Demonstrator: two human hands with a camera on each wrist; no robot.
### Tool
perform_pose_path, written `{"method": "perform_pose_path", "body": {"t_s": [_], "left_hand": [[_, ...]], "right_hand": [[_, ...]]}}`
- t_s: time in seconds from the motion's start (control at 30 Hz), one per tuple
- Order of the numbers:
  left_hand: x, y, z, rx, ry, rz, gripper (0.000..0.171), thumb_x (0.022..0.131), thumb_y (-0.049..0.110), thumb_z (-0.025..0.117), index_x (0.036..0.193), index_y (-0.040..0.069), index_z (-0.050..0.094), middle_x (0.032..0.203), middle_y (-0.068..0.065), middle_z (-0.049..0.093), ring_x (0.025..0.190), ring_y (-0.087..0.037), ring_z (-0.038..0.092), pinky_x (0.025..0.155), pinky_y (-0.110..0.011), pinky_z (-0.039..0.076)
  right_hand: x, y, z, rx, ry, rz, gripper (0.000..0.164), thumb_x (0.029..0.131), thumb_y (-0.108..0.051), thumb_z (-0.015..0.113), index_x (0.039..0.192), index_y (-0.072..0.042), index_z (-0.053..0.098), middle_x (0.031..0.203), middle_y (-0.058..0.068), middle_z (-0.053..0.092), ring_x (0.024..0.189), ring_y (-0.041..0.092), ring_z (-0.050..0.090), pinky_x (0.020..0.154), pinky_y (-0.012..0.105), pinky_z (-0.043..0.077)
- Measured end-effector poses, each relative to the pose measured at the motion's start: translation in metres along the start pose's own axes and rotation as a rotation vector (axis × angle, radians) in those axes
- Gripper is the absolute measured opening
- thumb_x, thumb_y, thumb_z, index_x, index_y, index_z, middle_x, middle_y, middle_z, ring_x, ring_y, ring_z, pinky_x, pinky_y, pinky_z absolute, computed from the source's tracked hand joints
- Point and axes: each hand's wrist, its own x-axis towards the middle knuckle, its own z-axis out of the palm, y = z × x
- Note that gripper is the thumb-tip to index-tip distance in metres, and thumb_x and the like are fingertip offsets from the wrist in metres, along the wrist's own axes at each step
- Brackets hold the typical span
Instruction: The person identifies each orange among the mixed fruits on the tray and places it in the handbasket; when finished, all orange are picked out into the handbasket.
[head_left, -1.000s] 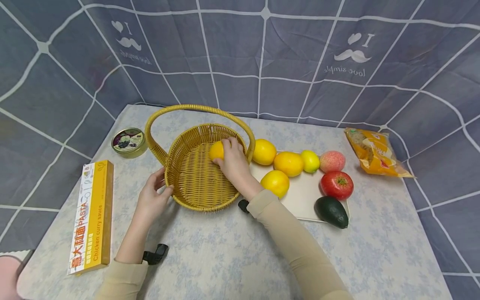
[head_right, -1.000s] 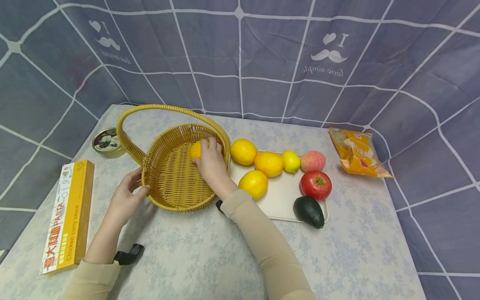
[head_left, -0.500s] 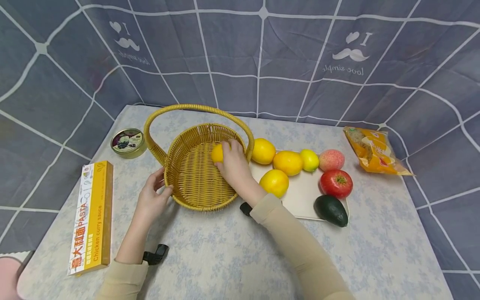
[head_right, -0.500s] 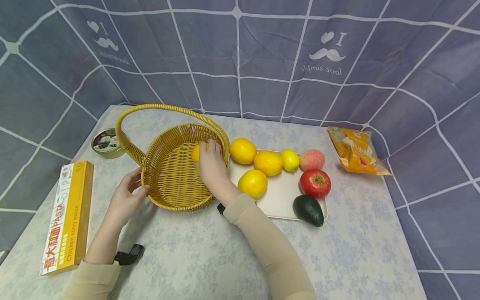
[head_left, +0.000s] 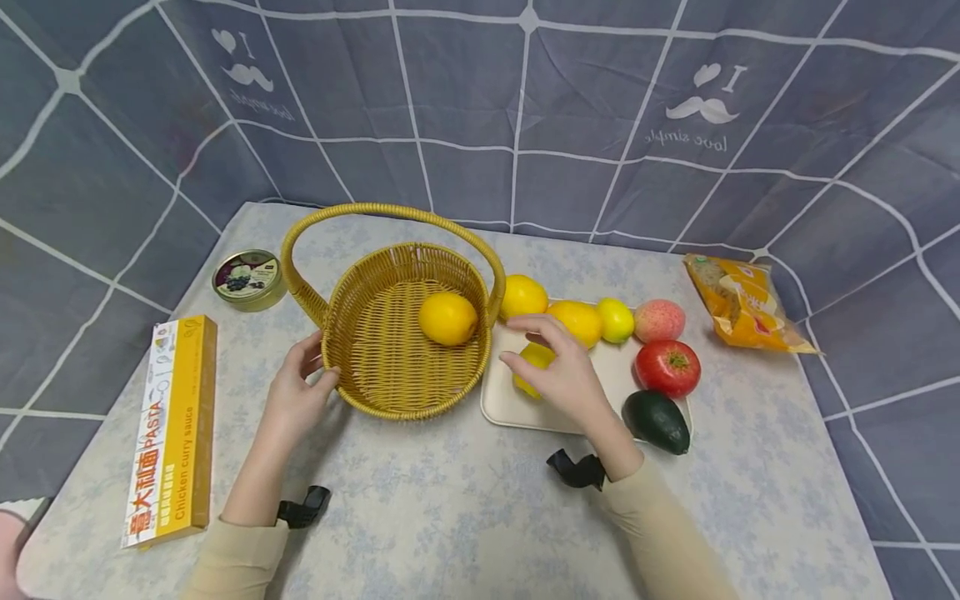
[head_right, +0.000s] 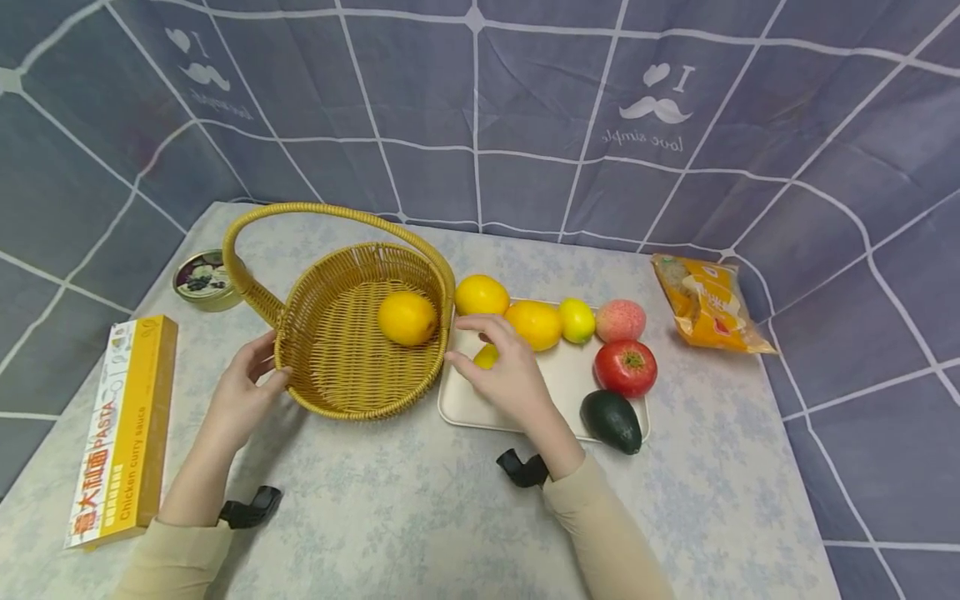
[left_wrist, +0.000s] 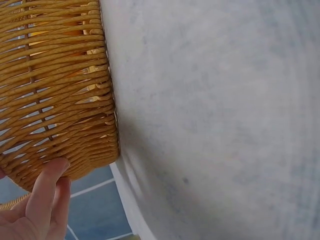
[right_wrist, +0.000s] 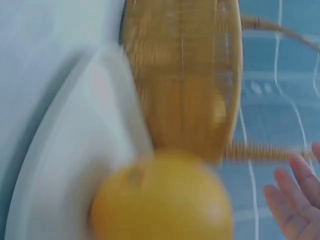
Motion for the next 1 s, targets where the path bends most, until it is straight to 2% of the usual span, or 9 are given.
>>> {"method": "perform_pose_path", "body": {"t_s": [0.13,0.27,0.43,0.63,0.73,0.9,1.0], "left_hand": [[0.0,0.002,-0.001,-0.003,-0.002,-0.009,0.062,0.097,0.017,0.045,0.151,0.009,0.014,0.149,-0.019,0.028,0.133,-0.037,0.033,0.098,-0.05,0.043],[-0.001,0.002,-0.003,-0.011,-0.012,-0.015,0.064,0.098,0.02,0.044,0.151,0.01,0.011,0.15,-0.018,0.025,0.134,-0.038,0.031,0.099,-0.051,0.042],[-0.001,0.001,-0.004,-0.007,-0.014,-0.008,0.063,0.098,0.019,0.044,0.151,0.008,0.012,0.15,-0.018,0.026,0.134,-0.037,0.031,0.098,-0.051,0.042],[-0.001,-0.001,-0.001,0.003,-0.022,-0.009,0.063,0.097,0.018,0.045,0.151,0.009,0.012,0.15,-0.018,0.026,0.134,-0.037,0.031,0.098,-0.05,0.042],[-0.001,0.0,-0.001,-0.005,-0.021,-0.011,0.064,0.097,0.019,0.045,0.151,0.01,0.011,0.15,-0.017,0.026,0.135,-0.037,0.03,0.099,-0.05,0.042],[-0.001,-0.001,-0.001,-0.01,-0.018,0.002,0.064,0.098,0.02,0.045,0.151,0.009,0.011,0.149,-0.017,0.027,0.134,-0.036,0.031,0.098,-0.05,0.043],[-0.001,-0.002,0.0,-0.004,-0.021,0.008,0.063,0.098,0.02,0.045,0.151,0.009,0.012,0.149,-0.018,0.027,0.134,-0.036,0.032,0.098,-0.049,0.043]], "right_hand": [[-0.011,0.017,-0.025,-0.034,0.011,0.106,0.045,0.079,-0.022,0.075,0.12,-0.012,0.06,0.121,0.005,0.058,0.115,0.023,0.052,0.101,0.044,0.042],[-0.018,0.028,-0.034,-0.131,-0.068,0.184,0.056,0.078,-0.027,0.076,0.127,-0.012,0.053,0.128,0.005,0.052,0.119,0.026,0.048,0.101,0.047,0.04],[-0.023,0.037,-0.029,-0.216,-0.149,0.185,0.063,0.077,-0.03,0.077,0.13,-0.011,0.049,0.133,0.008,0.046,0.119,0.026,0.046,0.101,0.045,0.041],[-0.028,0.041,-0.024,-0.284,-0.142,0.207,0.065,0.075,-0.032,0.078,0.131,-0.012,0.051,0.129,0.007,0.044,0.114,0.024,0.044,0.095,0.041,0.043],[-0.029,0.042,-0.023,-0.308,-0.15,0.206,0.067,0.074,-0.031,0.078,0.132,-0.013,0.05,0.129,0.006,0.043,0.116,0.025,0.04,0.097,0.043,0.041],[-0.031,0.044,-0.023,-0.316,-0.163,0.202,0.069,0.072,-0.03,0.08,0.132,-0.014,0.049,0.136,0.006,0.043,0.121,0.029,0.035,0.101,0.047,0.037],[-0.033,0.045,-0.022,-0.284,-0.168,0.222,0.07,0.071,-0.029,0.081,0.131,-0.013,0.048,0.136,0.007,0.045,0.121,0.03,0.038,0.102,0.048,0.036]]}}
